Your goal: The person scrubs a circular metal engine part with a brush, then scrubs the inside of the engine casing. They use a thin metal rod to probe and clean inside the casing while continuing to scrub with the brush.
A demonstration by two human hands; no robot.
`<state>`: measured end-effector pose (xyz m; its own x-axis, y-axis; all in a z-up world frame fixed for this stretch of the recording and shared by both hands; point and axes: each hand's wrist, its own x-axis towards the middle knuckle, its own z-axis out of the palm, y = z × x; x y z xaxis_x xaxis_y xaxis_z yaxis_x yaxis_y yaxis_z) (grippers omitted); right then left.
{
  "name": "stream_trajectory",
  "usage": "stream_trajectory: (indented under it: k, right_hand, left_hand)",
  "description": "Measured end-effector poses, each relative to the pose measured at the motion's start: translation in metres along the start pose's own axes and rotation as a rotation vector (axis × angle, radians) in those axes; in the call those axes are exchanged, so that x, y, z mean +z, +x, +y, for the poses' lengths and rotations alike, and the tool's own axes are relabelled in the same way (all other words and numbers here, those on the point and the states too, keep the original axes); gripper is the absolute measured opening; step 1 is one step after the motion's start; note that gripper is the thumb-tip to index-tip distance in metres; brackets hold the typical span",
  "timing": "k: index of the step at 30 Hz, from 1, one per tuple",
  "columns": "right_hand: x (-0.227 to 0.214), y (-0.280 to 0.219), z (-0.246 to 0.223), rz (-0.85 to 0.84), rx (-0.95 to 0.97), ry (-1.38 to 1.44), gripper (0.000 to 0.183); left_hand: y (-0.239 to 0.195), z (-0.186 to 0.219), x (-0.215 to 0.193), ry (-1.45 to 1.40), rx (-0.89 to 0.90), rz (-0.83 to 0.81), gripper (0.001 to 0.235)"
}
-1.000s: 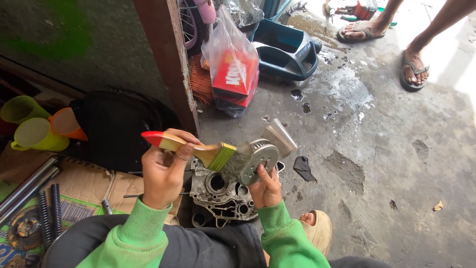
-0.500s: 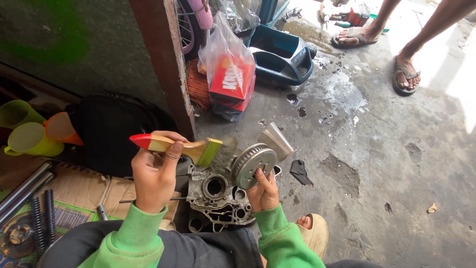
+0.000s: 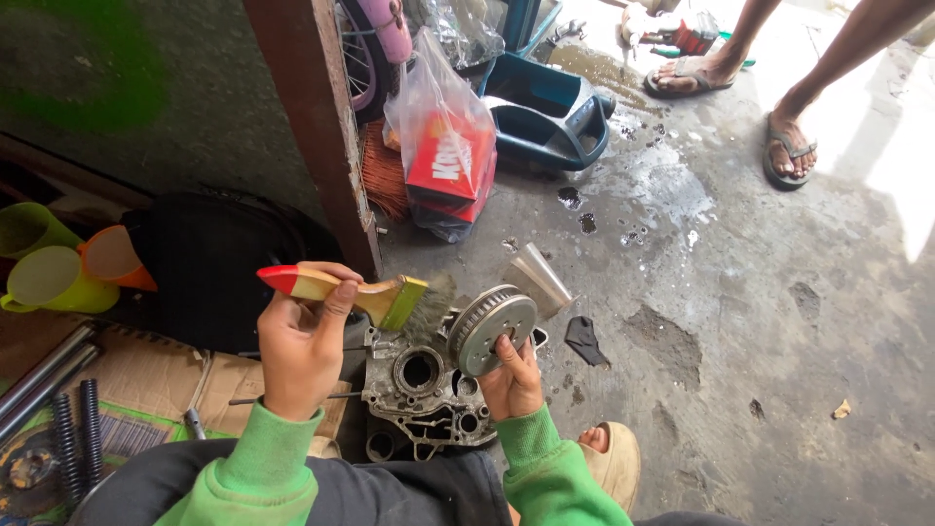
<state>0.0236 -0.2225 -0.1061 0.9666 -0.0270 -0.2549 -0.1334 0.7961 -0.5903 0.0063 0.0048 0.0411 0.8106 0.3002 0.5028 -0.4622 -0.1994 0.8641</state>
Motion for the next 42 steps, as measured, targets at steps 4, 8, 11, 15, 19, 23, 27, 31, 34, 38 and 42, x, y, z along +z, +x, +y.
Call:
stream_trajectory:
  k: [4, 8, 11, 15, 19, 23, 27, 31, 34, 38, 42]
  right_hand:
    - [-0.009, 0.003, 0.004, 0.013, 0.007, -0.02, 0.033]
    - [-0.013, 0.006, 0.007, 0.052, -0.007, -0.01, 0.031]
    - [-0.01, 0.005, 0.003, 0.084, 0.01, -0.024, 0.031]
    - [0.027, -0.012, -0.021, 0.13, 0.06, -0.041, 0.034]
    - [0.005, -0.003, -0.007, 0.16, 0.071, -0.038, 0.036]
    - [0.003, -0.002, -0.001, 0.15, 0.087, -0.04, 0.034]
    - [0.006, 0.006, -0.011, 0.208, 0.152, 0.05, 0.042]
    - [0.005, 0.002, -0.017, 0.211, 0.247, 0.094, 0.057]
    - [-0.011, 0.006, -0.007, 0.098, 0.314, 0.143, 0.065]
    - [-0.021, 0.01, 0.009, 0.064, 0.349, 0.137, 0.066]
    - [-0.034, 0.013, 0.024, 0.037, 0.364, 0.165, 0.065]
  left_hand:
    - [-0.003, 0.002, 0.007, -0.102, 0.005, -0.029, 0.009]
    - [-0.01, -0.001, 0.013, -0.13, -0.049, -0.084, 0.011]
    - [-0.011, 0.003, 0.013, -0.079, -0.044, -0.11, 0.012]
    - [-0.006, 0.012, 0.008, 0.025, -0.019, -0.164, 0.01]
    - [-0.008, 0.01, 0.009, 0.011, 0.08, -0.092, 0.015]
    - [-0.011, 0.007, 0.016, -0.022, 0.197, -0.129, 0.012]
    - [-0.009, 0.02, 0.019, -0.073, 0.305, -0.307, 0.009]
    - [-0.018, 0.042, 0.023, 0.008, 0.272, -0.46, 0.009]
    - [-0.017, 0.048, 0.033, -0.03, 0.318, -0.287, 0.011]
    - [-0.016, 0.038, 0.038, -0.022, 0.378, -0.416, 0.015]
    - [-0.023, 0.05, 0.043, 0.12, 0.669, -0.561, 0.008]
